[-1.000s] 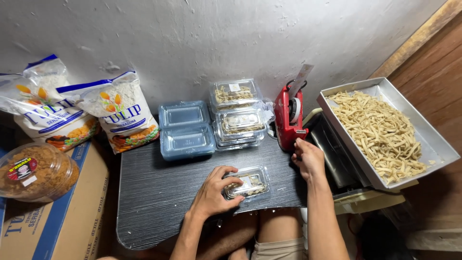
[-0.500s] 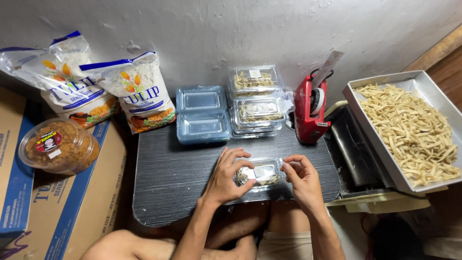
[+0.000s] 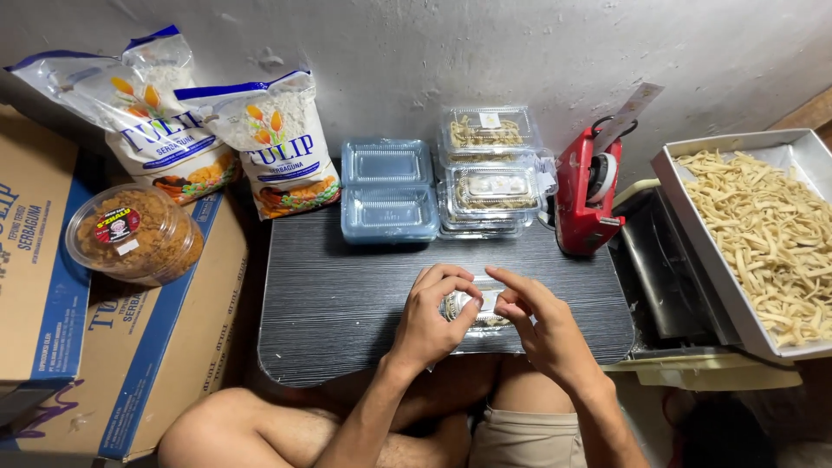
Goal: The person packs dried noodles into small clear plastic containers, seals them with a tape dispenser, and applies a label to each container. The person repeats this process for multiple containers, stacking the finished units on the table.
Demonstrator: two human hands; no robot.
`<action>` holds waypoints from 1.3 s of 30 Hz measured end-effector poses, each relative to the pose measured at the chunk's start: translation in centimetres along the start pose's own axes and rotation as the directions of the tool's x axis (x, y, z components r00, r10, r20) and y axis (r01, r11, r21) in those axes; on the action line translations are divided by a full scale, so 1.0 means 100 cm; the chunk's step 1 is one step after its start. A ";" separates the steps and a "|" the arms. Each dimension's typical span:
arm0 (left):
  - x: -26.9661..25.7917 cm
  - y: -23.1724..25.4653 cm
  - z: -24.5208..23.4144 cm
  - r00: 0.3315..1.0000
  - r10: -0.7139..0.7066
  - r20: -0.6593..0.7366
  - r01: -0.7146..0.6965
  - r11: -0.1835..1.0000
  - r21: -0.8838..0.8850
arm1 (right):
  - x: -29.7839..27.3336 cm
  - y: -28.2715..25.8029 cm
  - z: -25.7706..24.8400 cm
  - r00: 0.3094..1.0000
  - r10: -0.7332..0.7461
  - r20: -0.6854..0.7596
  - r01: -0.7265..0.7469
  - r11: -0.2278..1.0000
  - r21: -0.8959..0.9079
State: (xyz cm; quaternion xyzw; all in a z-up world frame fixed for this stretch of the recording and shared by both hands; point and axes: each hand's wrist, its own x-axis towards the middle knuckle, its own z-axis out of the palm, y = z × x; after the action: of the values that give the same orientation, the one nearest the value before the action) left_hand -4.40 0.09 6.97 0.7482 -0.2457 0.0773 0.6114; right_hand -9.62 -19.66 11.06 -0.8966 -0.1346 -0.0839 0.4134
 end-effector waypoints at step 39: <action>-0.006 -0.049 0.042 0.937 -0.286 -0.201 0.313 0.942 0.120 | -0.019 0.067 0.062 0.824 0.458 -0.335 -0.487 0.873 -0.005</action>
State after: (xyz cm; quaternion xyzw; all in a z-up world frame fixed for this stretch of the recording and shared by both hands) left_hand -3.47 -3.08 1.41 0.8106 -0.0655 0.0690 0.5778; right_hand -9.11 -19.45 1.77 -0.8935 0.1652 -0.1306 0.3966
